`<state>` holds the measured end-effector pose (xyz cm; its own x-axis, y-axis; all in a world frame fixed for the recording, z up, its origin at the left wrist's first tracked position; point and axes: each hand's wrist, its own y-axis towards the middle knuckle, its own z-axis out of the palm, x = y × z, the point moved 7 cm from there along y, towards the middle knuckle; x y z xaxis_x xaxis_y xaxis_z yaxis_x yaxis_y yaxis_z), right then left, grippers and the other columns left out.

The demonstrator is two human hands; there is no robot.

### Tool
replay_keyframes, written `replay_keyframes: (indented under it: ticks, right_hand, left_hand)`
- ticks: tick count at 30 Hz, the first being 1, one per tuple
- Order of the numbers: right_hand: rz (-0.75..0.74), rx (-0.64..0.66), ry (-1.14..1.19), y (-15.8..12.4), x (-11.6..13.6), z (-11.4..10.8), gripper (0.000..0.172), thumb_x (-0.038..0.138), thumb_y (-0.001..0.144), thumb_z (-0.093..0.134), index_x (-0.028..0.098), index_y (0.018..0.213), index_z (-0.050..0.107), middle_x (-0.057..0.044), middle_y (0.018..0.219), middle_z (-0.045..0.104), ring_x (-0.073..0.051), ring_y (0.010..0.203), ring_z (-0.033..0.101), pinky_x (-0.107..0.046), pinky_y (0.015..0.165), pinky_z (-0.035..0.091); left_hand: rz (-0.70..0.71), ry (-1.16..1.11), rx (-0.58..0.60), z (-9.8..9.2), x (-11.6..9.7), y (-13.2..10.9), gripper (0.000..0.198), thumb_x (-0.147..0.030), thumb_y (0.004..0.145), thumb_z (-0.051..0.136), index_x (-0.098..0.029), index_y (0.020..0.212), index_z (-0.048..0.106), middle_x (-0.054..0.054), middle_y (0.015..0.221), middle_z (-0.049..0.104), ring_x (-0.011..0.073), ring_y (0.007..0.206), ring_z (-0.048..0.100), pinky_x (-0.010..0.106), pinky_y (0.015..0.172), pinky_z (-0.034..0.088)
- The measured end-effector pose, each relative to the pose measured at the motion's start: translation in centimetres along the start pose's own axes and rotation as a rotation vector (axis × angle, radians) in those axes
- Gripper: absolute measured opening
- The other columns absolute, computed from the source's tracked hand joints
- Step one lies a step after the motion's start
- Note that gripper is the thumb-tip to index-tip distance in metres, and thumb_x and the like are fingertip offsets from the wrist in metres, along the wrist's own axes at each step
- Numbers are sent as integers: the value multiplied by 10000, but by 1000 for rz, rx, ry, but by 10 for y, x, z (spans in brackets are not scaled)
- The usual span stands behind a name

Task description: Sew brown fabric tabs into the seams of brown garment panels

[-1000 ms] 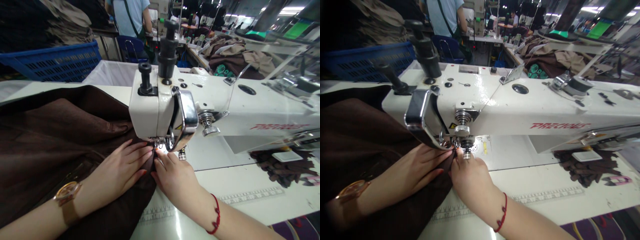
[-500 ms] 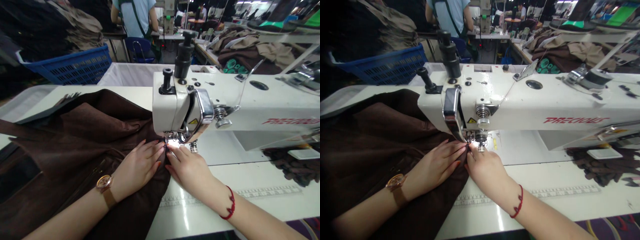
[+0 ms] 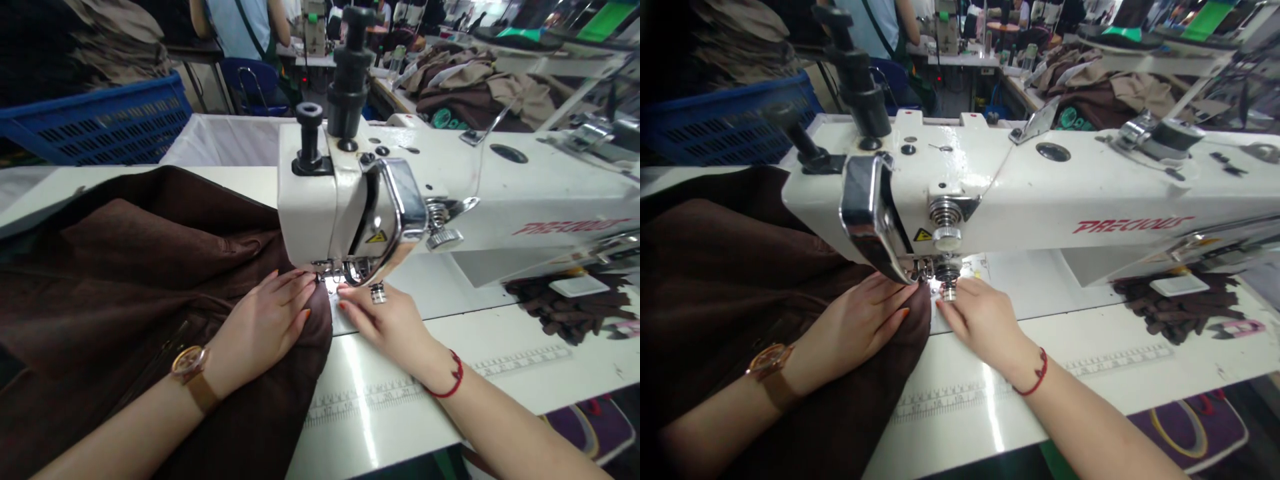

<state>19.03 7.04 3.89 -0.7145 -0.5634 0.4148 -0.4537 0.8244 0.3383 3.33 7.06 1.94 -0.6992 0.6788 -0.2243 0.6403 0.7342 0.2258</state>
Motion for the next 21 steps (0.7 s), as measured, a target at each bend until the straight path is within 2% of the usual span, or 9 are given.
replay_keyframes:
  ticks: [2,4,6,15,21]
  right_hand:
    - [72,-129,139,5,-18,-11,207,273,935,501,187,833,659,-31,752,676,-161,697,608,-281,634,460]
    - [108,-254,234,10,-32,-21,225,277,925,511,192,775,655,-9,685,657,-141,629,584,-266,601,434]
    - [112,-319,262,16,-40,-24,262,293,922,508,195,733,660,-4,660,655,-138,596,569,-267,585,413]
    - [73,-311,237,19,-41,-19,338,296,924,478,193,629,607,-7,621,617,-137,582,533,-265,568,378]
    - [53,-230,218,18,-39,-16,365,308,951,439,199,623,556,-2,598,579,-136,585,531,-257,574,378]
  left_hand:
    - [12,3,-16,-1,1,2,385,-188,919,462,-122,1293,525,85,1343,560,239,1276,465,487,1075,407]
    - [14,0,-22,-1,1,3,381,-184,918,461,-116,1286,534,91,1334,568,243,1259,480,485,1071,415]
    - [15,-3,-28,-1,1,4,380,-180,916,459,-112,1282,538,93,1333,569,247,1253,486,486,1074,414]
    - [51,-31,-49,-4,-4,-2,354,-211,920,483,-125,1250,578,77,1307,591,234,1235,499,433,1078,425]
    - [111,-28,-59,-7,-7,-4,350,-234,920,512,-108,1235,599,98,1294,595,246,1206,515,421,1052,454]
